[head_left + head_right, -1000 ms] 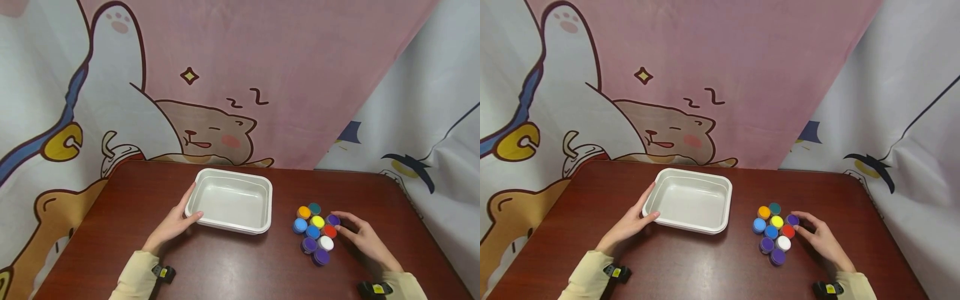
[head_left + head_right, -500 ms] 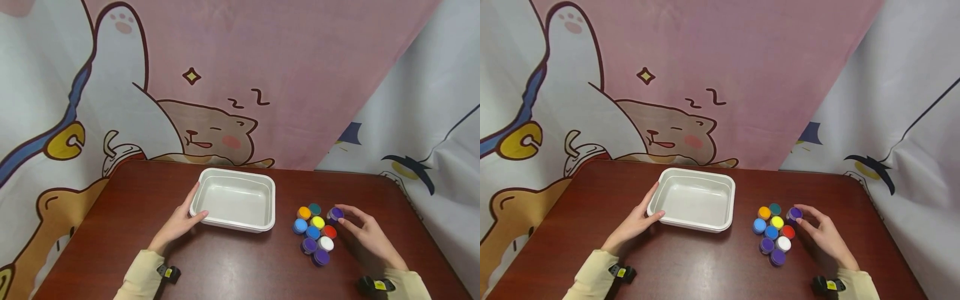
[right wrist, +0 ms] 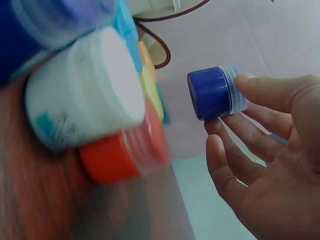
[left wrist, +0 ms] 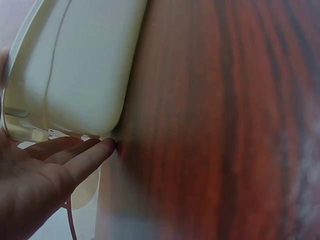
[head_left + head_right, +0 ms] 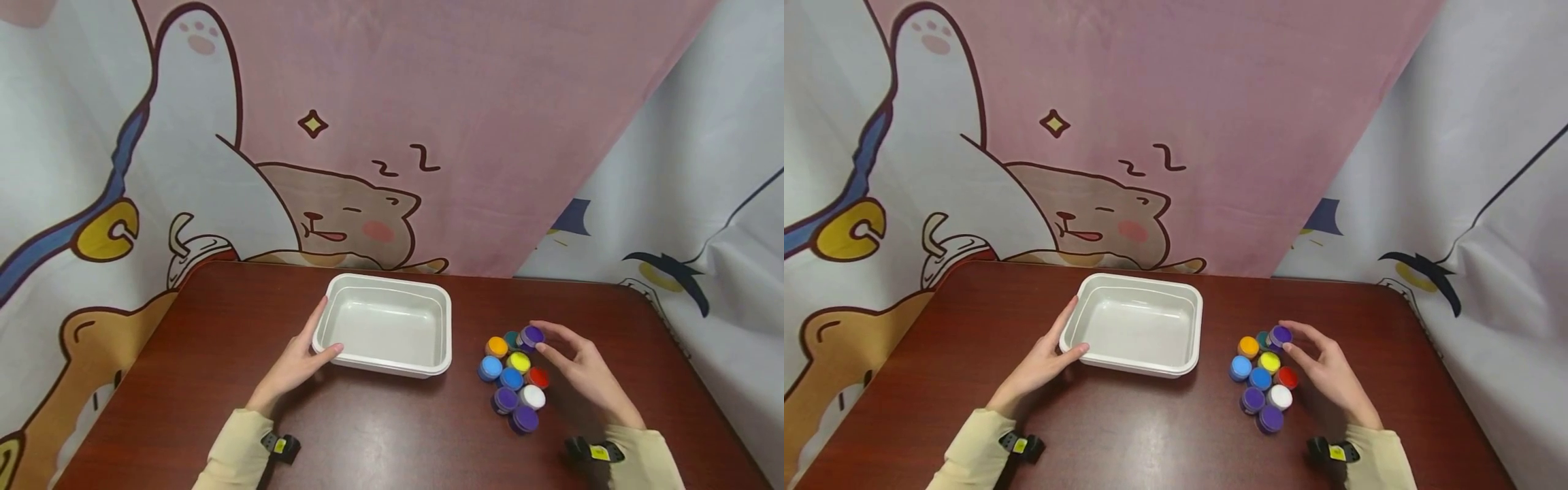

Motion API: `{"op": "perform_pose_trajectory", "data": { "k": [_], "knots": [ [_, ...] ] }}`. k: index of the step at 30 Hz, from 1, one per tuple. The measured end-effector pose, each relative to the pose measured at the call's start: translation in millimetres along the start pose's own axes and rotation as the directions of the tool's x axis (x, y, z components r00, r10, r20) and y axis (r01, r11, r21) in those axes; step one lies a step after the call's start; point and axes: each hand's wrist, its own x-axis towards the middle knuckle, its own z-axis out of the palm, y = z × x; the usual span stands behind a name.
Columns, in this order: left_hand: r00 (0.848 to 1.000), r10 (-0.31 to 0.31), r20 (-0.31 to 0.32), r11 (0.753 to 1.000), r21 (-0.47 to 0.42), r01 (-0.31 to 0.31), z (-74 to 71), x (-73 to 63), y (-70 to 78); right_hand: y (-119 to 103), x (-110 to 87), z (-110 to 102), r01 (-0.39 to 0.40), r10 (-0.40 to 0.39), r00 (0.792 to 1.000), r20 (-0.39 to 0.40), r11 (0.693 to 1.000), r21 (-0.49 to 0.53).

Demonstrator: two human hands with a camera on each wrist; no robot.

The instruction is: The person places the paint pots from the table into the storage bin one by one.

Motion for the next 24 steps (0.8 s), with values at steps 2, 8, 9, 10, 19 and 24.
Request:
{"op": "perform_pose_trajectory", "data": {
  "k": [2,8,9,10,19,24],
  "knots": [
    [1.000,-0.003,0.000,1.000,-0.006,0.003,0.0,0.1,0.2,-4.5,2.4,2.6,-0.008,0.007,1.000,0.010,1.000,0.021],
    [1.000,-0.018,-0.011,1.000,0.001,0.018,0.3,0.3,-0.8,-13.6,11.0,12.1,-0.005,0.003,1.000,0.031,0.998,0.061],
    [1.000,-0.023,-0.014,1.000,0.001,0.023,0.4,0.1,-1.2,-15.1,12.4,13.7,0.000,-0.002,0.999,0.032,0.998,0.055],
    [1.000,-0.027,-0.016,1.000,-0.001,0.027,0.6,0.1,-1.5,-16.4,13.4,15.0,0.002,-0.004,0.999,0.036,0.998,0.061],
    [0.999,-0.046,-0.028,0.999,-0.009,0.045,-0.6,-2.6,16.7,-33.0,21.1,22.7,0.060,-0.066,0.997,0.047,0.992,0.113],
    [0.998,-0.058,-0.017,0.998,-0.010,0.057,-4.3,-6.0,40.6,-43.1,27.2,25.5,0.131,-0.136,0.990,0.043,0.986,0.104]
  ]
}}
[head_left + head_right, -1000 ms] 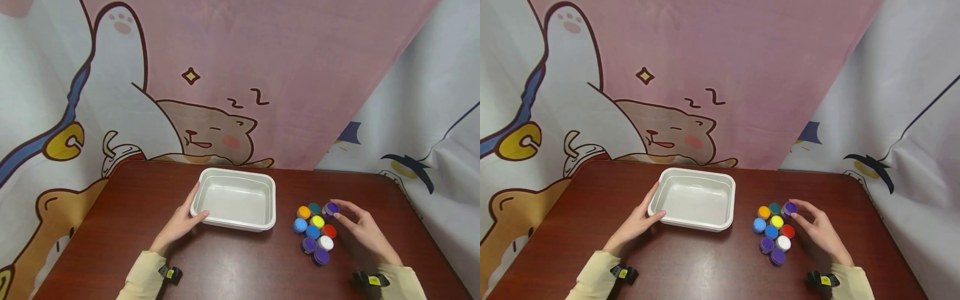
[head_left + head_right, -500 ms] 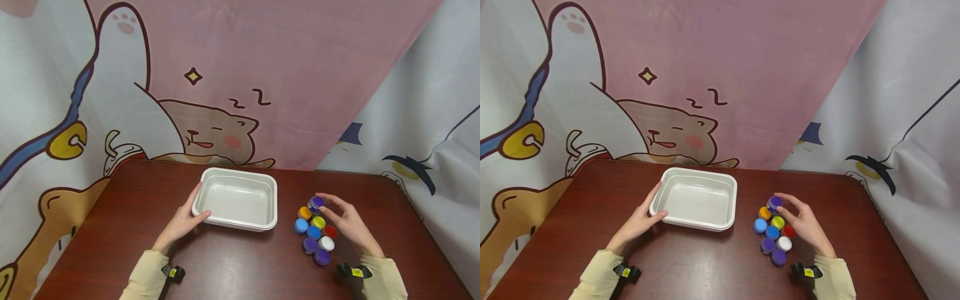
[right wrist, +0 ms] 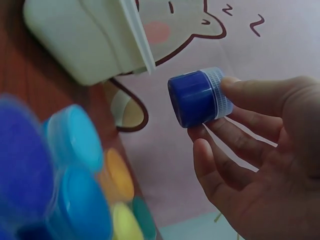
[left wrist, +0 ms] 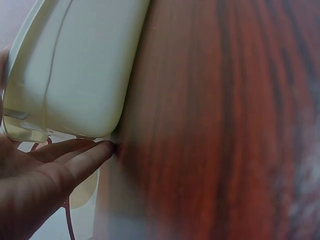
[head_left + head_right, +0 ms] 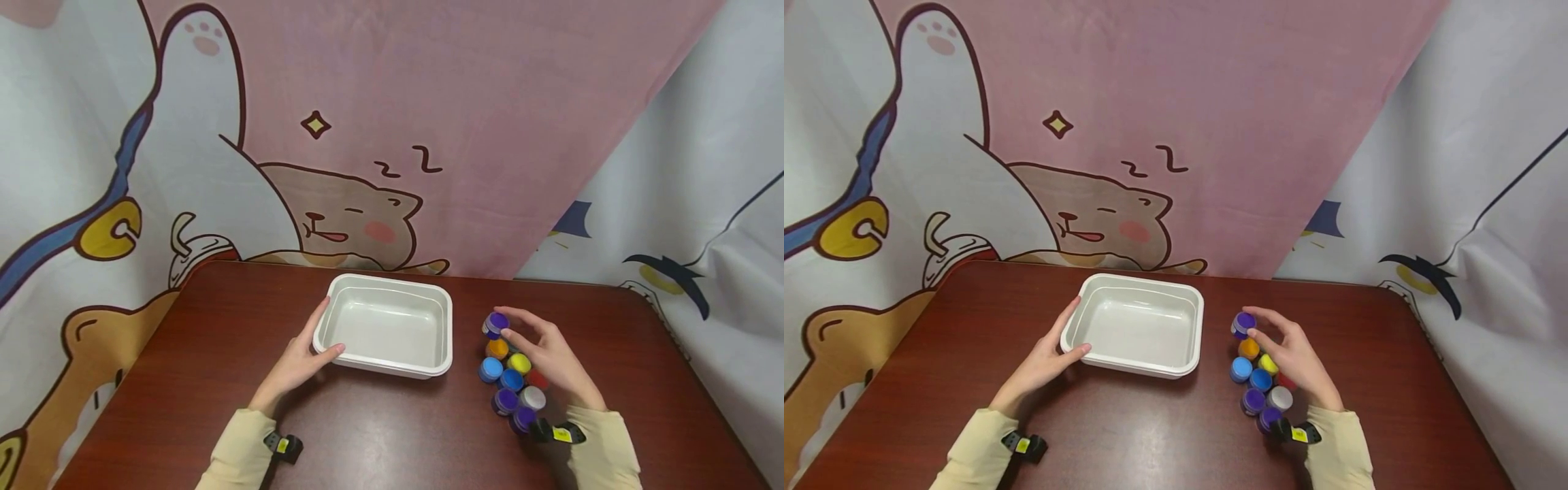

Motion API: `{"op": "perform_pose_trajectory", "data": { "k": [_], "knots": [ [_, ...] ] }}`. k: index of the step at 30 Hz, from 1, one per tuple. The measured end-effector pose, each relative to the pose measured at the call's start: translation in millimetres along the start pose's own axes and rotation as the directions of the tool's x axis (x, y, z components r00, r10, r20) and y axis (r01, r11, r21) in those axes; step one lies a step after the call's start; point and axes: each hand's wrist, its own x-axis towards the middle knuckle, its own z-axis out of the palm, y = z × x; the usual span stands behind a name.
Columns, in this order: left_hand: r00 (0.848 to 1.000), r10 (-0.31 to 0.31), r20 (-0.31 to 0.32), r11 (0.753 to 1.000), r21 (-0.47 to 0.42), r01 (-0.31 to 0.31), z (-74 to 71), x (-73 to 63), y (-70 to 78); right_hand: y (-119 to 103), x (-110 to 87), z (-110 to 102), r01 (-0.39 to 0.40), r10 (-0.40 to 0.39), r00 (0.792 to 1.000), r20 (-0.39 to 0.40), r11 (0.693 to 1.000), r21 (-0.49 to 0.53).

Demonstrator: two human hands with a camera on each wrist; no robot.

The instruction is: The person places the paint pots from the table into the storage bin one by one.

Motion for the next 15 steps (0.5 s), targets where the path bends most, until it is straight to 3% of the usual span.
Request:
{"op": "perform_pose_trajectory", "data": {
  "k": [5,15],
  "knots": [
    [1.000,-0.015,0.001,1.000,0.007,0.015,-0.4,0.0,2.6,-7.3,8.9,5.1,0.051,-0.051,0.999,0.007,0.999,-0.007],
    [1.000,-0.009,-0.012,1.000,-0.008,0.009,-0.8,-1.1,4.2,-22.9,22.4,16.9,0.042,-0.045,0.998,0.041,0.997,0.066]
  ]
}}
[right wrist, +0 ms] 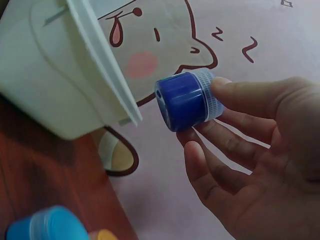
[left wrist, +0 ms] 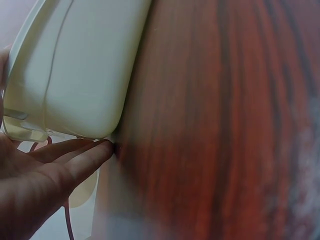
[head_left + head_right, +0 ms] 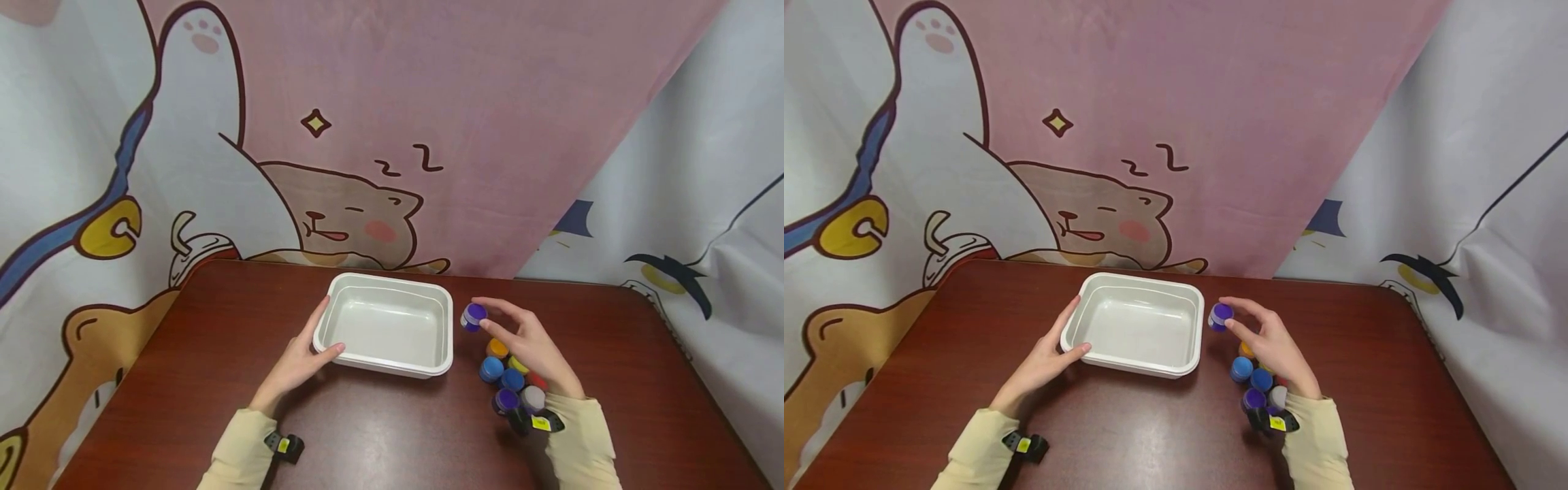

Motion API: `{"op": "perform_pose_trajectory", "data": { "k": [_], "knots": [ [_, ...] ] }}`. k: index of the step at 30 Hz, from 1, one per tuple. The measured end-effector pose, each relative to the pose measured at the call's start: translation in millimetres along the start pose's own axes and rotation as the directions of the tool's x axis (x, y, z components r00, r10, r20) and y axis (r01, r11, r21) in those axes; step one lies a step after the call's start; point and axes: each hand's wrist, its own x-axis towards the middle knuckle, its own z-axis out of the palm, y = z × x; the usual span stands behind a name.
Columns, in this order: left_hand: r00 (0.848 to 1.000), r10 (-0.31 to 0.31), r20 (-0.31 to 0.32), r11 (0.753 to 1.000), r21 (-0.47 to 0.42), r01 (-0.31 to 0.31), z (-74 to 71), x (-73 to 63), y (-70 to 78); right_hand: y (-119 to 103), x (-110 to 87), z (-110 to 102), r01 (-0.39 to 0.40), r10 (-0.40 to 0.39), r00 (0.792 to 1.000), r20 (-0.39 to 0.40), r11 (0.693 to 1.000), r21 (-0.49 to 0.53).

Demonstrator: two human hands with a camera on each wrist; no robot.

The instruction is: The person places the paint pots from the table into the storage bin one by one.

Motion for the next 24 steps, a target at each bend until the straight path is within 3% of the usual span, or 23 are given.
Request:
{"op": "perform_pose_trajectory", "data": {
  "k": [17,21,24],
  "knots": [
    [1.000,-0.022,0.009,1.000,-0.014,0.022,1.0,1.6,-3.8,-30.5,35.8,27.8,0.023,-0.028,0.999,0.046,0.993,0.113],
    [1.000,-0.027,0.010,1.000,-0.013,0.027,0.3,1.3,-0.2,-38.2,50.1,36.1,0.012,-0.025,0.995,0.092,0.990,0.143],
    [1.000,-0.023,0.004,1.000,-0.009,0.023,1.8,2.2,-5.9,-41.8,60.4,41.7,0.025,-0.048,0.989,0.138,0.986,0.166]
  ]
}}
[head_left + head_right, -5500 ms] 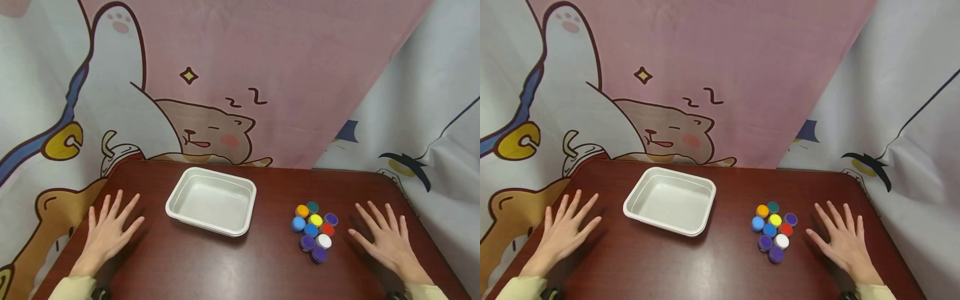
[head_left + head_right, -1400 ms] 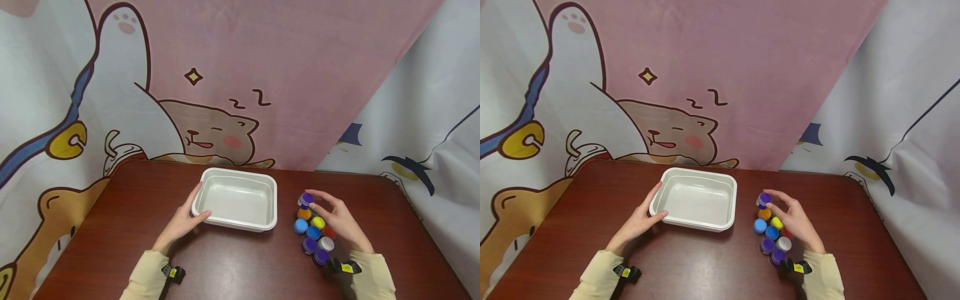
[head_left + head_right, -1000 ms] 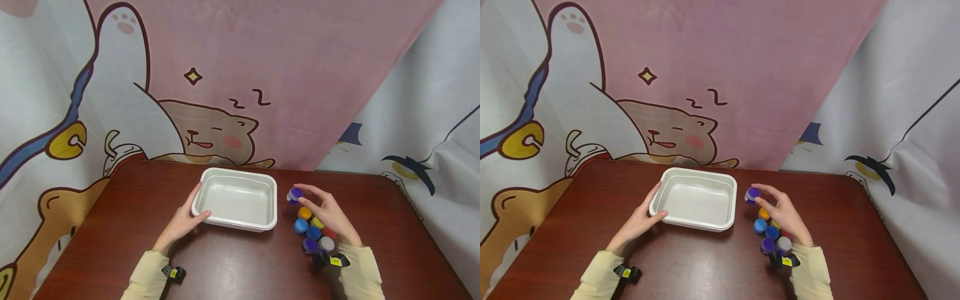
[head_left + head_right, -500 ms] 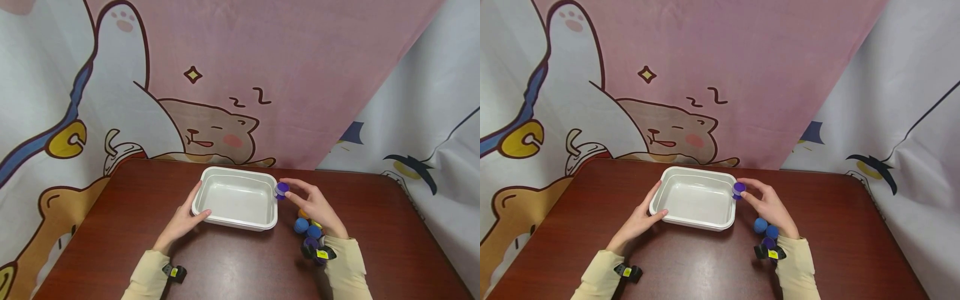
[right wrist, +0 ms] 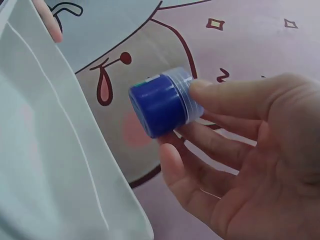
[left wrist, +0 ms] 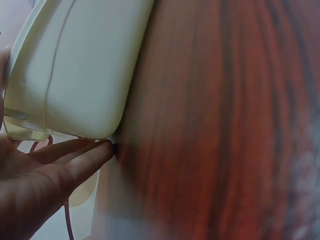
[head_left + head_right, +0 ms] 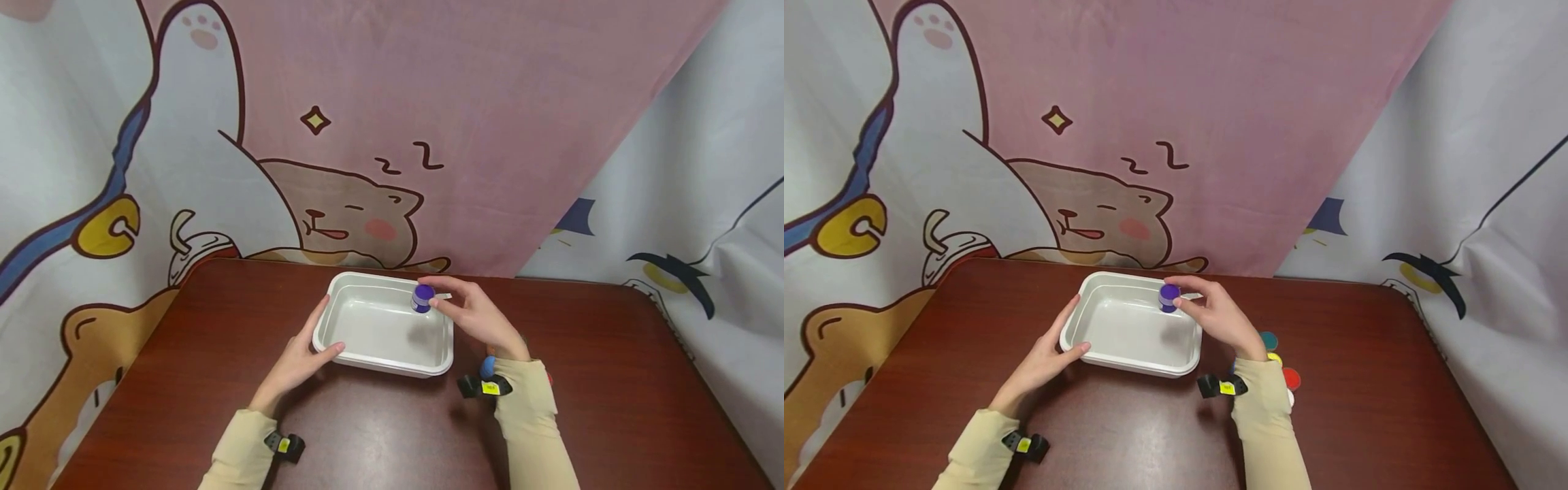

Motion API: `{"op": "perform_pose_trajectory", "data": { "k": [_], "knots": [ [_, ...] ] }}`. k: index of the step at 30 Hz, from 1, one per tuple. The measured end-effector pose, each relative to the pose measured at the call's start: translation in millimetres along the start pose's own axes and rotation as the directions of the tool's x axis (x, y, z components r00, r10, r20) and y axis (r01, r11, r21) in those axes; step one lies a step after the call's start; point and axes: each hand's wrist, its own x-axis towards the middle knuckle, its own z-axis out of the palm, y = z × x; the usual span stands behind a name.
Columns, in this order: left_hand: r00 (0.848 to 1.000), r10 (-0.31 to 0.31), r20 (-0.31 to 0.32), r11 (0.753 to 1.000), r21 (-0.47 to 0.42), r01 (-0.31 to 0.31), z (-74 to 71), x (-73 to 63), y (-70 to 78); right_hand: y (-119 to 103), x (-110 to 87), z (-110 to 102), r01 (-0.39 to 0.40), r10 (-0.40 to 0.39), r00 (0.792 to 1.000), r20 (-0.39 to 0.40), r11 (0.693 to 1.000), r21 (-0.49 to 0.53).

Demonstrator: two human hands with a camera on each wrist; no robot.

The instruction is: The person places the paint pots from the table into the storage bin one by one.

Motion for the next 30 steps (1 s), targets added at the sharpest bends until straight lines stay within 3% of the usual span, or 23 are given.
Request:
{"op": "perform_pose_trajectory", "data": {
  "k": [6,8,14,22,30],
  "knots": [
    [0.999,0.021,-0.028,1.000,-0.001,-0.021,6.3,6.1,-33.5,-5.3,20.4,8.6,0.047,-0.045,0.996,0.079,0.999,-0.016],
    [0.999,0.029,-0.025,1.000,-0.001,-0.029,6.9,6.4,-36.8,-6.7,27.4,11.3,0.068,-0.064,0.993,0.103,0.997,-0.032],
    [1.000,0.015,-0.021,1.000,0.006,-0.015,7.8,4.2,-31.4,-14.3,44.7,19.2,0.141,-0.130,0.979,0.155,0.988,-0.064],
    [1.000,-0.008,0.005,1.000,-0.007,0.008,2.8,-4.9,2.6,-13.6,65.6,35.7,0.158,-0.143,0.961,0.235,0.986,-0.045],
    [1.000,-0.018,-0.009,1.000,-0.003,0.018,10.4,0.7,-30.0,-0.9,82.0,50.2,0.151,-0.129,0.961,0.243,0.986,-0.075]
  ]
}}
